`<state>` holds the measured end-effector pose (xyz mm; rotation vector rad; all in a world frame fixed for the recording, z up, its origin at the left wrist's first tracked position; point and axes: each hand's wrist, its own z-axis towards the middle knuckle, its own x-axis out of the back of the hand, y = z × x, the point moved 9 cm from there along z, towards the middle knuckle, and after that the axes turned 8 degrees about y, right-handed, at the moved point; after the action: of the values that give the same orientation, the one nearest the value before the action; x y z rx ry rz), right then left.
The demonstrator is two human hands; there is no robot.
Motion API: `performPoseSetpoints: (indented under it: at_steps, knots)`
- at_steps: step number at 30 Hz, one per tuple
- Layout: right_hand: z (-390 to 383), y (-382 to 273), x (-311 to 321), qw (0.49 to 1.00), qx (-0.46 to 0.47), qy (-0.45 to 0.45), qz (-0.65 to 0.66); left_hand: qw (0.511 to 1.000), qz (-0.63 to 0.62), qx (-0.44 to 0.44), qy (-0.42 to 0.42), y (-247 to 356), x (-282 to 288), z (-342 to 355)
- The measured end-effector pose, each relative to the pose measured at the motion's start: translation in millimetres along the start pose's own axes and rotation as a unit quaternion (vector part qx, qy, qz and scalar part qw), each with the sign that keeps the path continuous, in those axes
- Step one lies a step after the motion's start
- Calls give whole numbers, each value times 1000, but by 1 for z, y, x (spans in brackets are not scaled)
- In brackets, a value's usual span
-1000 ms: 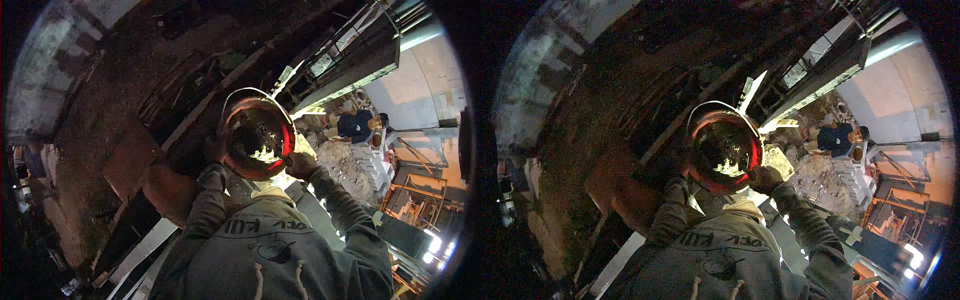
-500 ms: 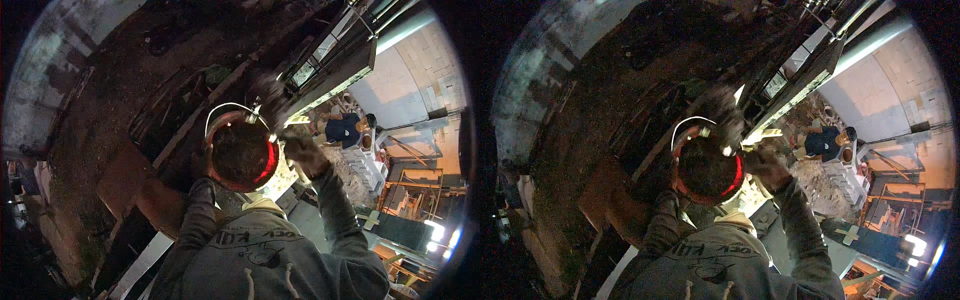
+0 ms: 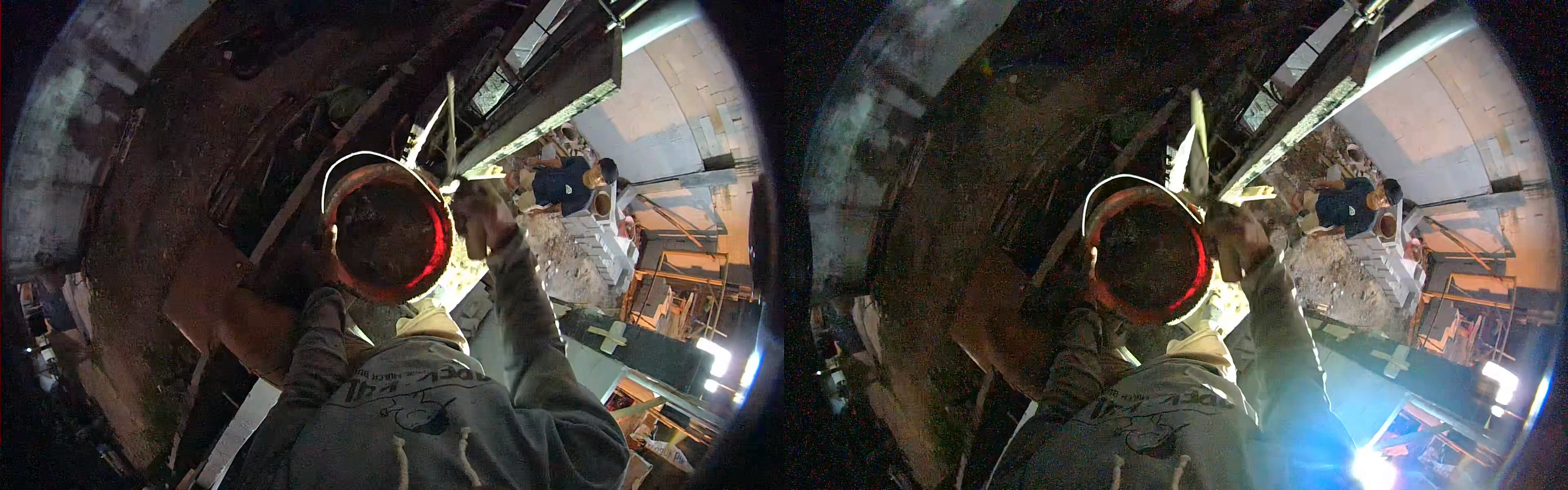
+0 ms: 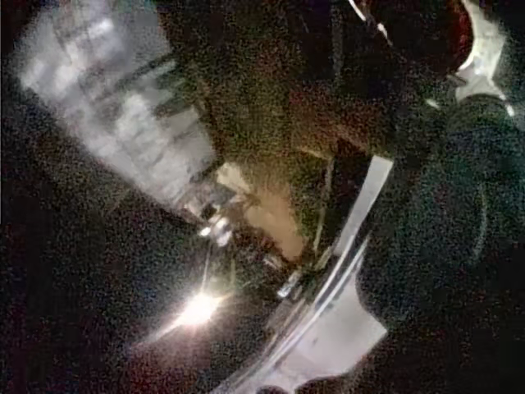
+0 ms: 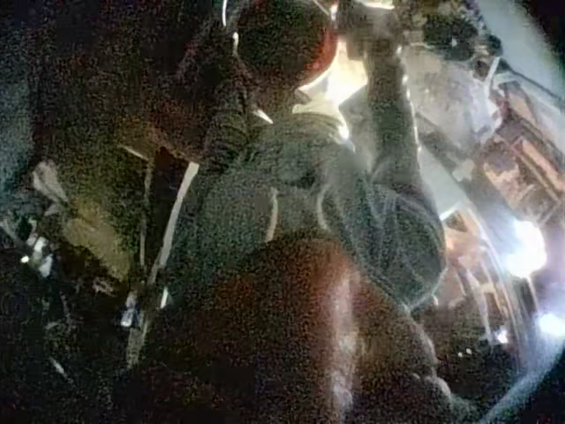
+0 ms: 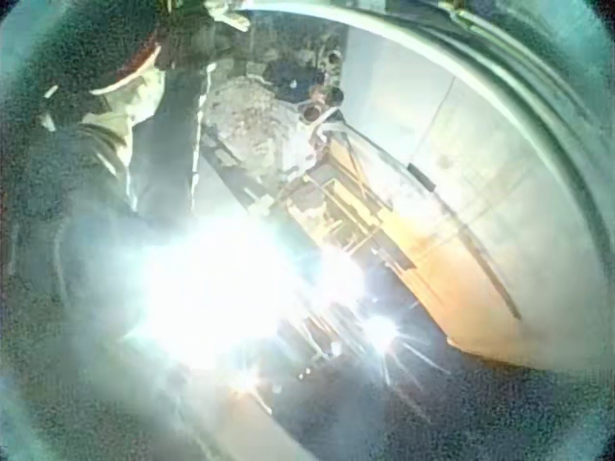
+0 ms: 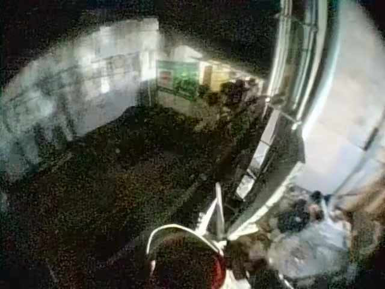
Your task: The person steps onto an elevated platform while holding a bucket, then scoops and works mortar inside the bucket using a trowel.
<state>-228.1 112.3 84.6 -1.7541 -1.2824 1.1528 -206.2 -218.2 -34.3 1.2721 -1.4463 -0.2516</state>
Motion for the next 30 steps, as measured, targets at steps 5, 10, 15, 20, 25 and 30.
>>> performPoseSetpoints:
  at_steps: [5,10,15,20,25,30]
  knots:
    - [-60,2,-4,865,47,41,-497,1000,-1,25,13,-22,-2,11]
    - [-75,13,-5,661,83,-19,-745,980,-196,13,-26,-46,-20,28]
    - [-49,-17,-15,508,220,19,-833,999,-22,-10,-49,-54,-20,28]
    - [4,17,-6,423,189,62,-884,987,-121,-82,-68,3,-2,-8]
    - [29,107,-4,288,92,-54,-952,996,-72,16,-47,7,2,-11]
    - [20,117,-28,452,112,-187,-865,994,-112,18,9,2,17,1]
